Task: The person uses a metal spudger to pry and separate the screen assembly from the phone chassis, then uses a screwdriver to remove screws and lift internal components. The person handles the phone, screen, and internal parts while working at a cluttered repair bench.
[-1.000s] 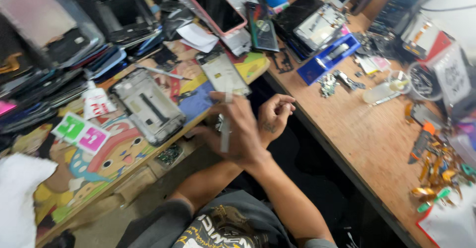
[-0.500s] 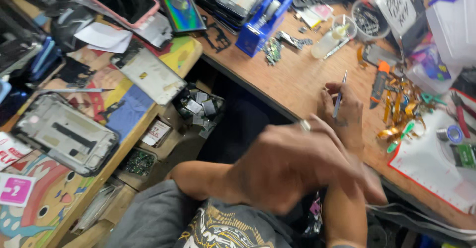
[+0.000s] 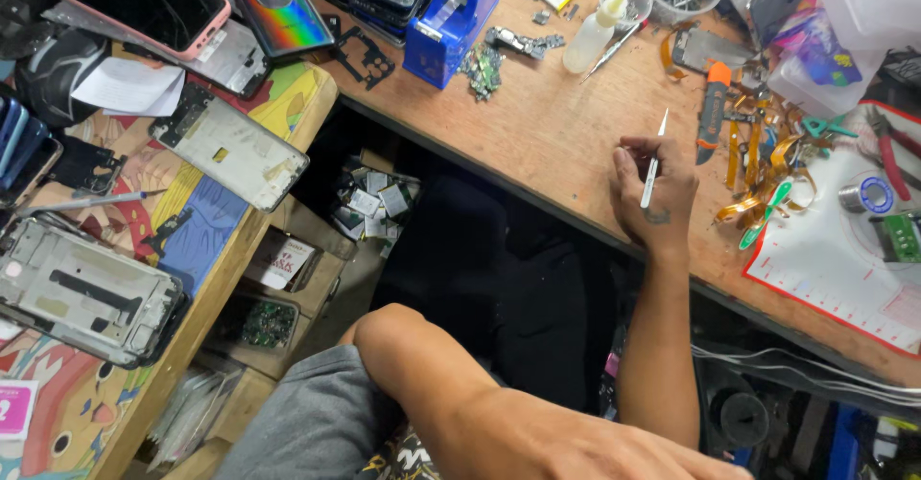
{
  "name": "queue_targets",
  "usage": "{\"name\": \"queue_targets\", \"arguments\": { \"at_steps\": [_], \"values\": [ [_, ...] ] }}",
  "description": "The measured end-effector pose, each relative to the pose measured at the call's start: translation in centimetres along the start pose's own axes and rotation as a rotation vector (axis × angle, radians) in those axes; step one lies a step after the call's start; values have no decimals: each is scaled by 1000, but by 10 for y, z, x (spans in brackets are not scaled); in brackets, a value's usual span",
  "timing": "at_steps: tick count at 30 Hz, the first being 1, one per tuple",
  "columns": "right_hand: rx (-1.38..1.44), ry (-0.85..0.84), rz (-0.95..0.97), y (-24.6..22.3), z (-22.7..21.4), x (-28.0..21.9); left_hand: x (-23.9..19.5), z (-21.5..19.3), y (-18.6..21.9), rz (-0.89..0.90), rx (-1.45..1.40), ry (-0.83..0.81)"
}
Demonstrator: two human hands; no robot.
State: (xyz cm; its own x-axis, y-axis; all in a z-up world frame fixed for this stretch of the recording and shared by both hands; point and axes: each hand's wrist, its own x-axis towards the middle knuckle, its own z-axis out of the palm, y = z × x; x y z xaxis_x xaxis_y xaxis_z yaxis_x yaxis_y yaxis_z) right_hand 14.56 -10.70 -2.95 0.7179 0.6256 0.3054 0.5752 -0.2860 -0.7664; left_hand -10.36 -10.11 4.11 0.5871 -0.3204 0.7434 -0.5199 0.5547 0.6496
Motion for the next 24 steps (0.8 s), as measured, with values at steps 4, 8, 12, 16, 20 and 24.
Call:
{"name": "queue_targets", "arguments": {
  "at_steps": [4,8,12,16,20,24],
  "values": [
    [42,19,-24,1,-1,1,-7,-29,20,-97,361,229],
    [96,34,-43,10,0,3,-16,-121,61,-273,868,779],
    [164,5,-27,20,4,5,-39,-253,107,-163,1458,1296],
    [211,-42,-32,25,2,7,-79,-331,128,-520,2015,1333],
    [169,-102,-14,26,-2,9,-99,-365,115,-912,2073,1317],
    [145,-108,-126,26,-6,9,-109,-375,107,-872,2082,1354]
  ]
}}
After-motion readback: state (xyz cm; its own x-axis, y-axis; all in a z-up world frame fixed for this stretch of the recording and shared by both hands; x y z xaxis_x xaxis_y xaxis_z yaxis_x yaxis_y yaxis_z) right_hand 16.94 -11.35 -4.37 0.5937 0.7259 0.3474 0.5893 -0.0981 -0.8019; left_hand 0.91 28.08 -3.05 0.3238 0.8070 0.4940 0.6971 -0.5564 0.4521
